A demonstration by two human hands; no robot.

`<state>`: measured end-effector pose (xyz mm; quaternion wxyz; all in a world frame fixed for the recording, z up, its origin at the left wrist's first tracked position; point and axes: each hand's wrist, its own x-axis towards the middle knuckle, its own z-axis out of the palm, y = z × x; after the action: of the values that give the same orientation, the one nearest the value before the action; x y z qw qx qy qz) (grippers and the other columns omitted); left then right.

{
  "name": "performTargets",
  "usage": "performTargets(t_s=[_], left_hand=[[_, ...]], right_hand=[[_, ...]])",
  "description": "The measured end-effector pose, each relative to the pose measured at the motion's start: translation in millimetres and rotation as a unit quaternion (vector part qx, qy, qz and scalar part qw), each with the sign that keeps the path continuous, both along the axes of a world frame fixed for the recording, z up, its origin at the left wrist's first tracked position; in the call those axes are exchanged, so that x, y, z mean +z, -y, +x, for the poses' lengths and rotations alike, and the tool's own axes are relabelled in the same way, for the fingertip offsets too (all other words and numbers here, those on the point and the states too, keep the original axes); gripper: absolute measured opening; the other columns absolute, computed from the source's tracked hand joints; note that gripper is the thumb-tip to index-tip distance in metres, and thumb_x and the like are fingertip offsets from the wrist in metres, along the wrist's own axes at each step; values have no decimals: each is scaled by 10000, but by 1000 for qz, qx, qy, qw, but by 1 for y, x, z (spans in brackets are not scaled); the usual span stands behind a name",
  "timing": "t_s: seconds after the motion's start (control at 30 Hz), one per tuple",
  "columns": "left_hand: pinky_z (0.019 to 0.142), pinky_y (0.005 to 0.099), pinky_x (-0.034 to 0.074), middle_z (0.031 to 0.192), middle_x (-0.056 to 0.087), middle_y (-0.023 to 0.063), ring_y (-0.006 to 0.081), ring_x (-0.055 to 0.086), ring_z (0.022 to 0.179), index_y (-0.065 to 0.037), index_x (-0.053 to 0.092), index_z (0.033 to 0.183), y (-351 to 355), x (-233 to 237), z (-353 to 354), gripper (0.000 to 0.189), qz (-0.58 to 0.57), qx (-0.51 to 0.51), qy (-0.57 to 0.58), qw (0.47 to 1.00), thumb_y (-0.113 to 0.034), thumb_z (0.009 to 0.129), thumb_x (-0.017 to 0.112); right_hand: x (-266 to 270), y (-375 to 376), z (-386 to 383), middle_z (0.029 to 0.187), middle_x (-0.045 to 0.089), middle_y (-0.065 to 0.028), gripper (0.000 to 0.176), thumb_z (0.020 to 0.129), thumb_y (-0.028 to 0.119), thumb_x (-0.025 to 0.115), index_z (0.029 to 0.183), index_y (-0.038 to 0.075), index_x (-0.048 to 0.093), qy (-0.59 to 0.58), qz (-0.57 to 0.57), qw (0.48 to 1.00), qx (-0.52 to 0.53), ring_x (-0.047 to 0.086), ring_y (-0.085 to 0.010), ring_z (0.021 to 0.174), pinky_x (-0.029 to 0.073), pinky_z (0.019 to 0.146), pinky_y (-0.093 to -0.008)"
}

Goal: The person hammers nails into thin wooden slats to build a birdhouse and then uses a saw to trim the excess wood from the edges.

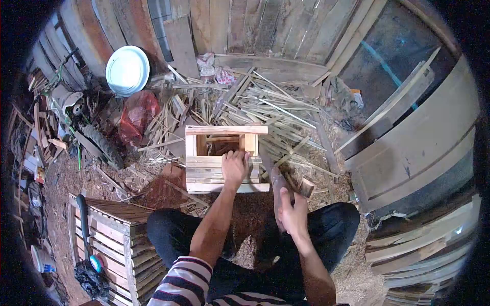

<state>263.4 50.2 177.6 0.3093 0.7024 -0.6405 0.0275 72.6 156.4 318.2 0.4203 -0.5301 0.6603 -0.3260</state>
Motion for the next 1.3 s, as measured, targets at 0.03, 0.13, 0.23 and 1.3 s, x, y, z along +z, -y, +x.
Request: performTargets(t_s=[0.03,0.13,0.23,1.3], left_hand=[[749,409,400,785,646,97,282,573,793,-72,663,803,-3,0,0,285,4,-1,0,1000,-277,924,505],[752,383,388,814,650,89,249,558,803,-79,664,865,-5,3,-1,276,14,0,11,1000,-286,927,493],[750,380,388,811,651,83,247,557,802,-81,666,861,-10,5,-3,260,10,3,-1,1000,-276,923,506],[737,395,398,768,633,75,248,564,776,-81,664,795,-10,-12,-3,294,-4,9,38,999,-269,936,487]], right_hand=[[0,-8,-1,841,643,-265,395,933,325,524,951,-55,632,-12,-5,1000,10,625,-419,825,458,765,-447],[11,-22,0,816,638,-266,396,937,320,519,925,-59,632,-23,-23,999,21,627,-418,793,459,734,-448],[17,-28,5,763,629,-263,397,942,311,513,877,-66,621,-18,2,1000,24,620,-438,754,458,685,-467],[-5,-7,43,705,618,-257,311,920,239,526,850,-36,654,-72,-31,996,41,636,-420,708,483,609,-460]])
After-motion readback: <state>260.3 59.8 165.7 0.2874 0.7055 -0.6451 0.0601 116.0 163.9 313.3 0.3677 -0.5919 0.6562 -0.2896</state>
